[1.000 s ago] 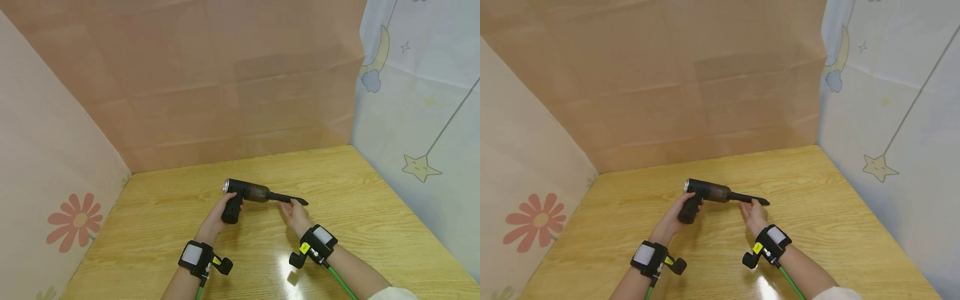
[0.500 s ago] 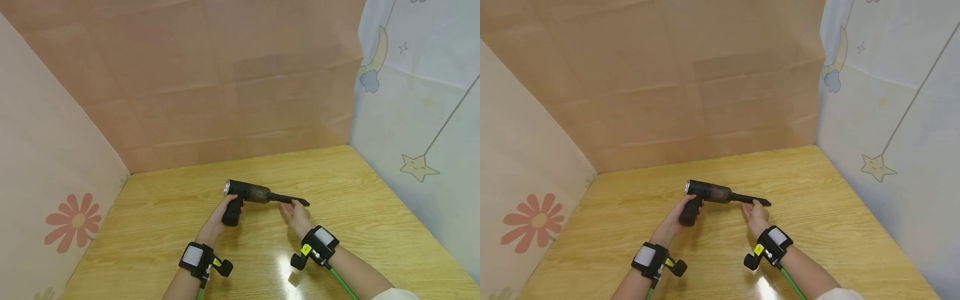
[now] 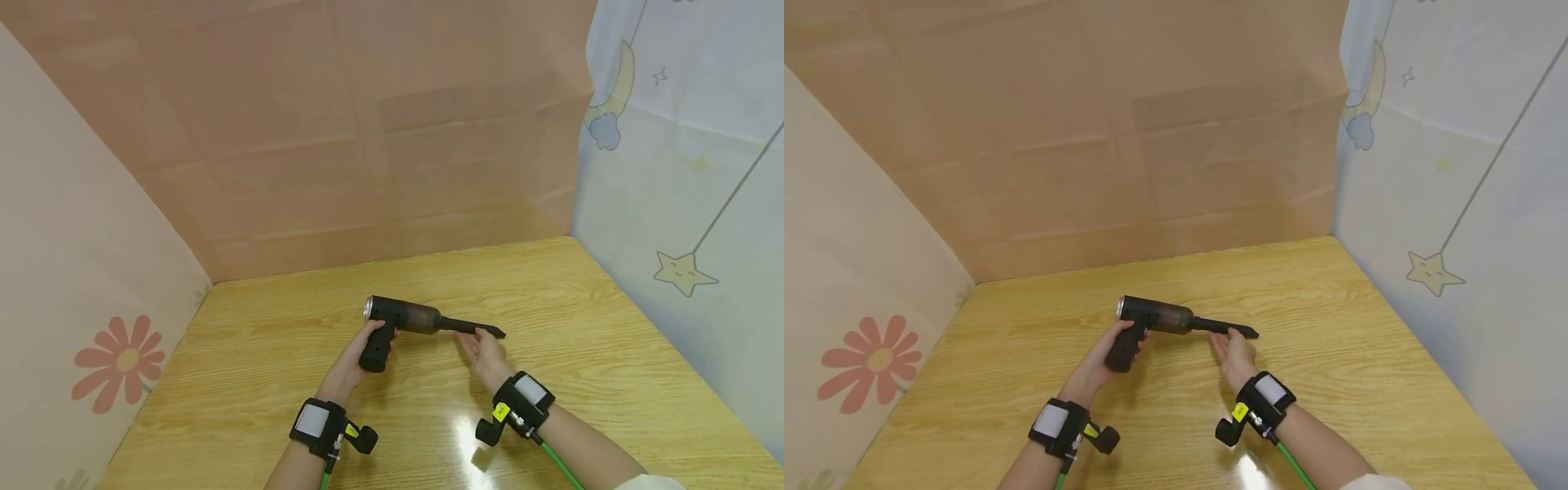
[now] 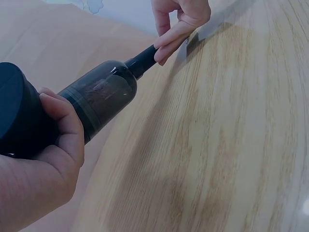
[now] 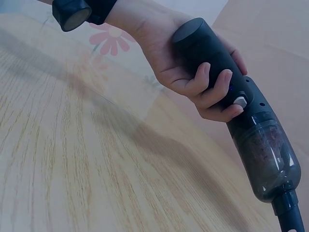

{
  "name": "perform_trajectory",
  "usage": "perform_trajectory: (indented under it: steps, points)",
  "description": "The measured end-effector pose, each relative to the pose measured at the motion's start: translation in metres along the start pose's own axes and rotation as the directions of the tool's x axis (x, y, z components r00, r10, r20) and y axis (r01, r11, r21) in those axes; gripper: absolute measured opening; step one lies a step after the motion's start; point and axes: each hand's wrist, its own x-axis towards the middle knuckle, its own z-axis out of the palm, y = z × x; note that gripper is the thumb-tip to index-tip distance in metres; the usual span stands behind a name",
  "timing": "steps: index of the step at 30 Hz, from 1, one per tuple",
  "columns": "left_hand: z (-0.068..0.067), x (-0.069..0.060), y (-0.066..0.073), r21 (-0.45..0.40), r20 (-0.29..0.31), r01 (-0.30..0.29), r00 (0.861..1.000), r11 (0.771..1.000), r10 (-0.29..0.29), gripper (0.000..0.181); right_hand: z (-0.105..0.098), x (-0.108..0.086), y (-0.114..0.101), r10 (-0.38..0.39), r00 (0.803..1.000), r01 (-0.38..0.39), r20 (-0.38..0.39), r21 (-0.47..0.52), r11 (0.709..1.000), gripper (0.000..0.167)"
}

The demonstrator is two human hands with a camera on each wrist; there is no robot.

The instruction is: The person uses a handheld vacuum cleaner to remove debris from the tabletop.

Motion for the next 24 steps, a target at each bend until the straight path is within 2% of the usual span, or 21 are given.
perform_trajectory:
  steps: [6,15,24]
  points:
    - [-0.0024,-0.0018,-0.0024,0.008,0.030,-0.006,1.000,1.000,0.006,0.058,-0.0021,0.0013,0.0020,0.004,1.000,-0.004,-0.001,-0.004,1.000,0.054]
    - [-0.0064,-0.0024,-0.0024,-0.017,0.046,-0.007,0.999,1.000,0.008,0.057,0.0010,0.0000,0.0041,-0.018,1.000,0.018,-0.004,-0.051,0.999,0.054]
    - [-0.0081,-0.0037,-0.0017,-0.027,0.045,0.000,0.999,1.000,0.002,0.058,0.0029,-0.0001,0.0040,-0.017,1.000,0.017,0.004,-0.038,0.999,0.056]
